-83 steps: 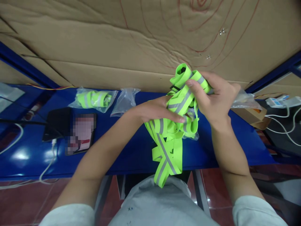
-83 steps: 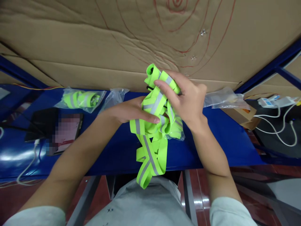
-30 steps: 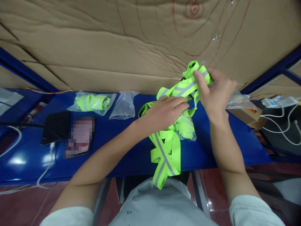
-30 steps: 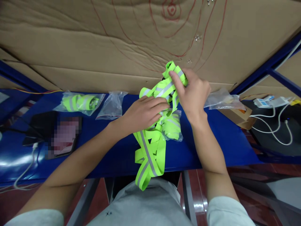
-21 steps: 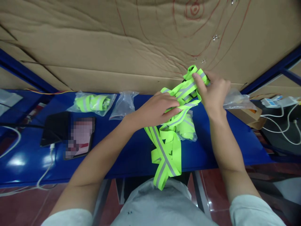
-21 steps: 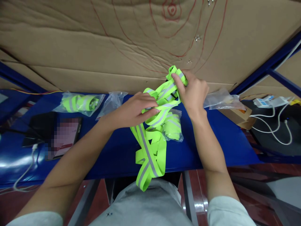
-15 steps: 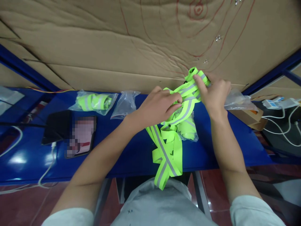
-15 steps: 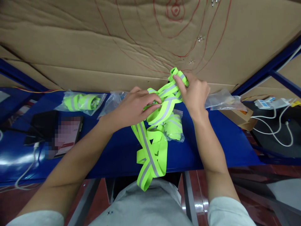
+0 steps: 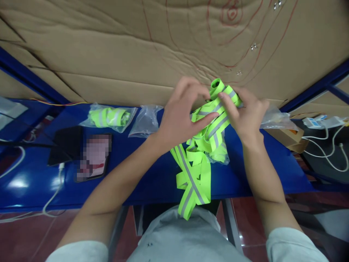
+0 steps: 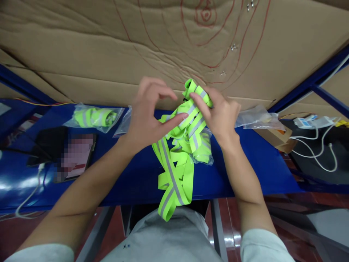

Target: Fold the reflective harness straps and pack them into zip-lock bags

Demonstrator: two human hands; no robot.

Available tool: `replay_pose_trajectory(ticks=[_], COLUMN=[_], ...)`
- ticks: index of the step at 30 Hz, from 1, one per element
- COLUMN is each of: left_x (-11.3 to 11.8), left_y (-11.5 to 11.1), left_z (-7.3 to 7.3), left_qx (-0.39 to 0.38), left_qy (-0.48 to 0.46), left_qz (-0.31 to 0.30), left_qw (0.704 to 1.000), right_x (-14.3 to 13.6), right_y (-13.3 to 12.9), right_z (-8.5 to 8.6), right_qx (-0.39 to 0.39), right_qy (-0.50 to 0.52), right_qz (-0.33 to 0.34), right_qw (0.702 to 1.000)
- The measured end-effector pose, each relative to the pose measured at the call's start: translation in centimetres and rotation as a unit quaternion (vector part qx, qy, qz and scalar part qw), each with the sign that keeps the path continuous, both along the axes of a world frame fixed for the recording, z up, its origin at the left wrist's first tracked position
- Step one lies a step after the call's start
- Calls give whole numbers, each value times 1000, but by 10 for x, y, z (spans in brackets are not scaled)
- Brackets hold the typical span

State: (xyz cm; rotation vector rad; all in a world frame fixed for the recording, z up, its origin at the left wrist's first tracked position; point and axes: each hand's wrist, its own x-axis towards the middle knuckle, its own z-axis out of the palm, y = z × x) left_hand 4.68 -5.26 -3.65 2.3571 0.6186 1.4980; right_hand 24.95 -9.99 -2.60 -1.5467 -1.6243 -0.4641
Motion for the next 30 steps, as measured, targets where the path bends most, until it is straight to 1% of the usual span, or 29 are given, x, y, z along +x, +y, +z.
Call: replay_pose_trajectory(ticks=[1, 2, 3, 4, 5, 6, 7, 8, 9, 10, 11, 12, 14, 15, 17, 18, 19, 20, 21, 23, 24, 25, 26, 28, 30], left_x=[1, 1, 1, 0, -1, -2, -2, 0, 3, 7, 12, 17, 29, 33, 41, 44, 46, 47, 47, 44, 41, 37, 33, 25, 21], left_y=[7, 14, 21, 26, 29, 30, 28, 23, 16, 8, -1, -11, -29, -37, -50, -53, -55, -54, -50, -36, -27, -17, -8, 5, 8], left_z=[-3, -6, -9, -13, -16, -19, -22, -25, -28, -30, -32, -33, -33, -33, -31, -31, -32, -33, -34, -35, -36, -35, -34, -31, -31], left_qx=[-49, -109, -177, -256, -335, -403, -451, -491, -516, -536, -576, -599, -638, -649, -668, -671, -667, -650, -624, -560, -531, -515, -485, -443, -417], left_qy=[-43, -68, -74, -56, -25, 10, 40, 54, 53, 42, 18, 7, -23, -32, -53, -63, -72, -72, -65, -27, 3, 26, 71, 129, 135], left_qz=[-26, -72, -138, -215, -288, -347, -386, -407, -415, -417, -415, -416, -402, -391, -364, -348, -330, -307, -278, -210, -181, -162, -143, -144, -152], left_qw=[998, 989, 972, 941, 897, 847, 804, 768, 747, 733, 704, 684, 657, 652, 647, 651, 664, 691, 727, 801, 828, 842, 860, 876, 886], right_x=[-3, -5, -8, -10, -12, -14, -15, -15, -14, -12, -10, -8, -3, -1, 2, 3, 4, 4, 4, 3, 2, 1, -1, -4, -7], right_y=[-3, -6, -9, -12, -15, -16, -18, -18, -17, -16, -14, -12, -8, -7, -7, -8, -9, -10, -11, -11, -10, -9, -7, -3, 0], right_z=[0, 0, 0, 0, 0, -1, -1, -2, -3, -4, -5, -6, -8, -8, -9, -8, -7, -6, -5, -3, -2, -2, -2, -3, -4], right_qx=[15, 29, 42, 54, 66, 74, 83, 90, 95, 98, 102, 107, 118, 121, 101, 82, 65, 55, 53, 60, 62, 61, 59, 55, 46], right_qy=[-9, -22, -41, -64, -90, -115, -134, -147, -154, -157, -159, -161, -164, -161, -145, -135, -127, -121, -116, -102, -88, -65, -37, 22, 68], right_qz=[11, 21, 30, 37, 43, 46, 46, 44, 43, 44, 45, 48, 49, 47, 48, 53, 60, 68, 75, 82, 84, 86, 91, 111, 129], right_qw=[1000, 999, 998, 996, 993, 990, 986, 984, 983, 982, 981, 980, 978, 978, 983, 986, 988, 989, 989, 990, 991, 992, 993, 992, 988])
